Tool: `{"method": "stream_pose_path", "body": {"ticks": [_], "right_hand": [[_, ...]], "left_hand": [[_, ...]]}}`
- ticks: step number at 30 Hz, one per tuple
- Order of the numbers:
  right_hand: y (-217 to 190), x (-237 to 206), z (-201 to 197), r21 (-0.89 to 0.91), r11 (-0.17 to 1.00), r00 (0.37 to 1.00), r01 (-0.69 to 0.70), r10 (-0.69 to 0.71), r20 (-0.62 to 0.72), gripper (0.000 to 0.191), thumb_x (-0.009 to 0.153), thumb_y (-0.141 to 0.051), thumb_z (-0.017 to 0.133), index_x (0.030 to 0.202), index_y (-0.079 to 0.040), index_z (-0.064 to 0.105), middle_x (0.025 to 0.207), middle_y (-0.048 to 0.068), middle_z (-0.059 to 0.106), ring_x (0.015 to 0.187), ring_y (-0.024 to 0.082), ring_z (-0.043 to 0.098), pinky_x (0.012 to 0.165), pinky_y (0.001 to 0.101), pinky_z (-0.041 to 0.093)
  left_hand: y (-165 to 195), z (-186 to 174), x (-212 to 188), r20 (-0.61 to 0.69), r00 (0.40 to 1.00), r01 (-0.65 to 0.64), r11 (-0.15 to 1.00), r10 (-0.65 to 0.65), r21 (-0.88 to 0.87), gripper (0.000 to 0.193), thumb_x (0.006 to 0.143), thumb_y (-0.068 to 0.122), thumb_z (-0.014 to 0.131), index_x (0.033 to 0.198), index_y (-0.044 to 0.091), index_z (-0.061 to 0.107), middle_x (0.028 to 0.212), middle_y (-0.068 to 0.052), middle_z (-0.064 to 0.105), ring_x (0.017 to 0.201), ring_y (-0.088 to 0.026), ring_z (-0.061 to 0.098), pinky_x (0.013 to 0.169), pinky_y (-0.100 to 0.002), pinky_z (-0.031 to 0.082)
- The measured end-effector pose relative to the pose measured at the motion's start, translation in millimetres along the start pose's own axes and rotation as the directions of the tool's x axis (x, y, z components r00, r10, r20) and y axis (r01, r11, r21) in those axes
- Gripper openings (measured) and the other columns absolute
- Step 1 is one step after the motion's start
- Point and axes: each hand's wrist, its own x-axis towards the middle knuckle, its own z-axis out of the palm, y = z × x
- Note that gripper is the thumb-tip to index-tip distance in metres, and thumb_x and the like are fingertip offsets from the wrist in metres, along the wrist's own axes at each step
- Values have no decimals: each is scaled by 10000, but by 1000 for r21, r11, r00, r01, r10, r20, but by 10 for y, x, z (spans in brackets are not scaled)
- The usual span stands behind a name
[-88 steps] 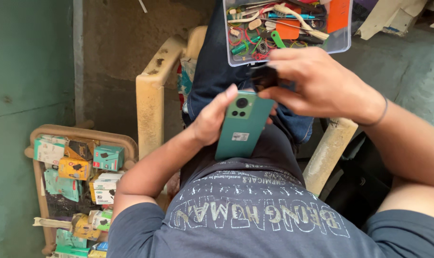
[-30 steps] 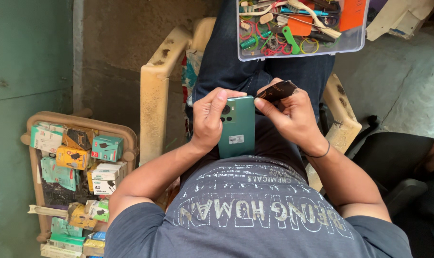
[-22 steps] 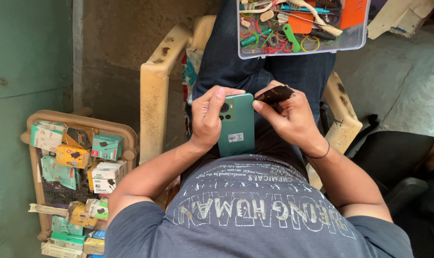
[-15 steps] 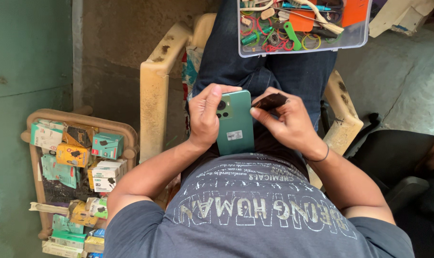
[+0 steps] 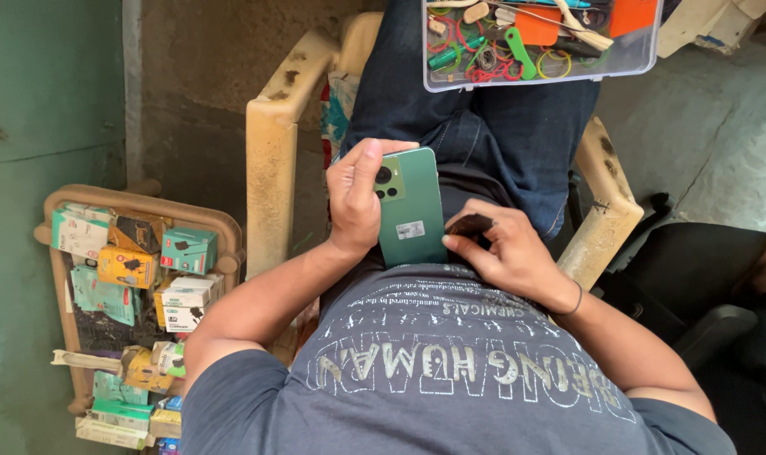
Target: The person uses a prying tool to open the back cover of a green smartphone. They repeatedly insert the tool into the seam and work around the edges to release the clips.
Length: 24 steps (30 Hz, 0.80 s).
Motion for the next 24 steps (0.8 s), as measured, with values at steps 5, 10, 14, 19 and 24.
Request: {"method": "stream_pose_path", "body": {"ticks": [5, 10, 14, 19, 24], "right_hand": [[61, -13, -38, 45, 999, 999, 9, -11, 45, 125, 912, -126, 726, 952, -8, 710, 869, 70, 700, 760, 178, 711, 685, 295, 543], [107, 148, -288, 70, 997, 997, 19, -24, 74, 178, 932, -163, 725, 1035, -18, 715, 897, 61, 732, 785, 187, 687, 722, 295, 537], [129, 344, -684, -36, 999, 993, -24, 27, 111, 217, 924, -202, 733, 1067, -39, 736, 891, 73, 742, 748, 210, 645, 659, 330, 490], [126, 406, -822, -128, 984, 956, 122, -82, 281, 259, 891, -225, 741, 1060, -29, 720, 915, 110, 713, 766, 226, 682, 669, 353, 519], [121, 460, -796, -173, 953, 928, 248, -182, 325, 212, 890, -199, 739, 995, -17, 707, 874, 141, 645, 760, 327, 628, 658, 408, 488]], "left_hand": [[-15, -14, 91, 186, 981, 102, 947, -45, -306, 482, 1126, 383, 375, 1251, -41, 569, 1181, -257, 717, 1081, -316, 751, 985, -422, 621], [-46, 100, 217, 426, 904, 330, 689, -34, -645, 701, 1116, 631, 360, 1541, 76, 412, 1275, -270, 621, 1141, -334, 681, 984, -469, 582], [-18, 309, 235, 309, 940, 144, 649, 147, -747, 749, 1098, 666, 319, 1580, 101, 426, 1273, -262, 631, 1164, -329, 662, 1022, -486, 557], [59, 298, 216, 274, 961, 130, 822, 32, -555, 747, 990, 710, 342, 1391, 85, 427, 1362, -212, 578, 1275, -343, 610, 1110, -539, 516], [62, -31, 345, 454, 889, 228, 806, 57, -547, 594, 1156, 575, 355, 1319, 32, 535, 1252, -203, 598, 1225, -340, 627, 1103, -508, 523]]}}
